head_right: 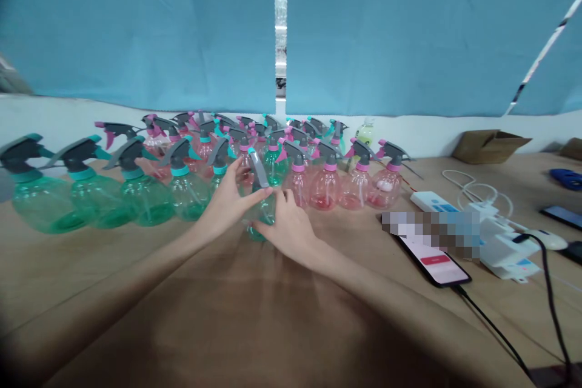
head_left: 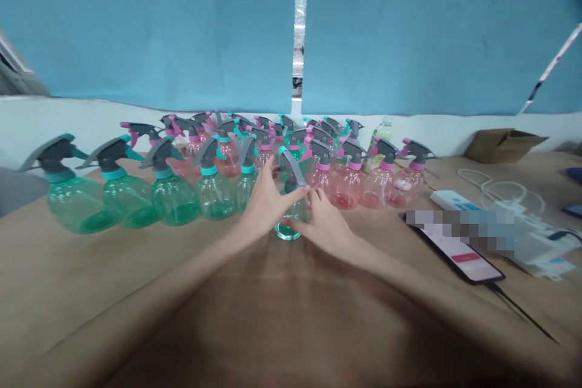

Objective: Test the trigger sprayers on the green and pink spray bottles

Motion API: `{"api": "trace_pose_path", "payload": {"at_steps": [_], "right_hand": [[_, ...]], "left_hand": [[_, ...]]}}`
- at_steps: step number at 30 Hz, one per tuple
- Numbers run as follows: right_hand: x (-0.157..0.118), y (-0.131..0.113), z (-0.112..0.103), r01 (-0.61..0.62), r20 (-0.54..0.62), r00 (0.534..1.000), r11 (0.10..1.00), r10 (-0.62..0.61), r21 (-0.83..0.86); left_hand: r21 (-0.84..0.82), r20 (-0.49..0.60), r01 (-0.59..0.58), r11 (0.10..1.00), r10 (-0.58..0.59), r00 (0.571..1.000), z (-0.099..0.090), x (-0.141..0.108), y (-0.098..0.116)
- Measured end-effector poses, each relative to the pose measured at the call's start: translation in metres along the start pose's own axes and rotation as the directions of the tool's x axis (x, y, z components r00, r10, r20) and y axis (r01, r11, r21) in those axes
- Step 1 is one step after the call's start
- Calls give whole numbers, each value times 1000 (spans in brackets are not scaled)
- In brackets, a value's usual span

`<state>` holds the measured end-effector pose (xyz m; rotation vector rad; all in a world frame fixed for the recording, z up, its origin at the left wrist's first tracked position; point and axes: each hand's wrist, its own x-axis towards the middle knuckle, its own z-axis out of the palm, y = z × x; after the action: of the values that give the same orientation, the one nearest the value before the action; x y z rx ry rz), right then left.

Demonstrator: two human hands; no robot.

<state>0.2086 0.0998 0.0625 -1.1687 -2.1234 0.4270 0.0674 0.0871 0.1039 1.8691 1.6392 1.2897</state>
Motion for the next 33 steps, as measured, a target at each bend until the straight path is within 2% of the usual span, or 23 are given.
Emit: {"api": "trace_pose_path", "payload": {"at_steps": [2,4,8,14,19,24,28,33], "right_hand": [[-12,-3,-3,41,10,999,998,-42,44],[-21,-5,-6,60,19,998,995,-62,81],[-27,-5,-8,38,53,998,992,-45,120],[-20,-4,2,129,-12,992,987,-129,96],[-26,-9,7,186,49,980,977,-192,109],[-27,-7,3,259,101,955,951,-278,168],[-26,7,-5,310,174,923,930,-344,195],[-29,50,-6,270,259,924,959,-282,83]], "left_hand": [[12,36,-13,1000,13,999,0,1,1],[82,65,-81,993,76,995,-1,1,2],[140,63,-170,975,162,985,-3,-3,1],[-10,45,-138,990,139,989,-8,-4,0],[-123,68,-153,981,162,984,-15,-8,-3],[-296,99,-91,951,125,987,-16,-12,-15],[-311,157,-88,946,143,977,-17,-13,-15],[-368,166,-97,925,168,972,-18,-13,-12]]}}
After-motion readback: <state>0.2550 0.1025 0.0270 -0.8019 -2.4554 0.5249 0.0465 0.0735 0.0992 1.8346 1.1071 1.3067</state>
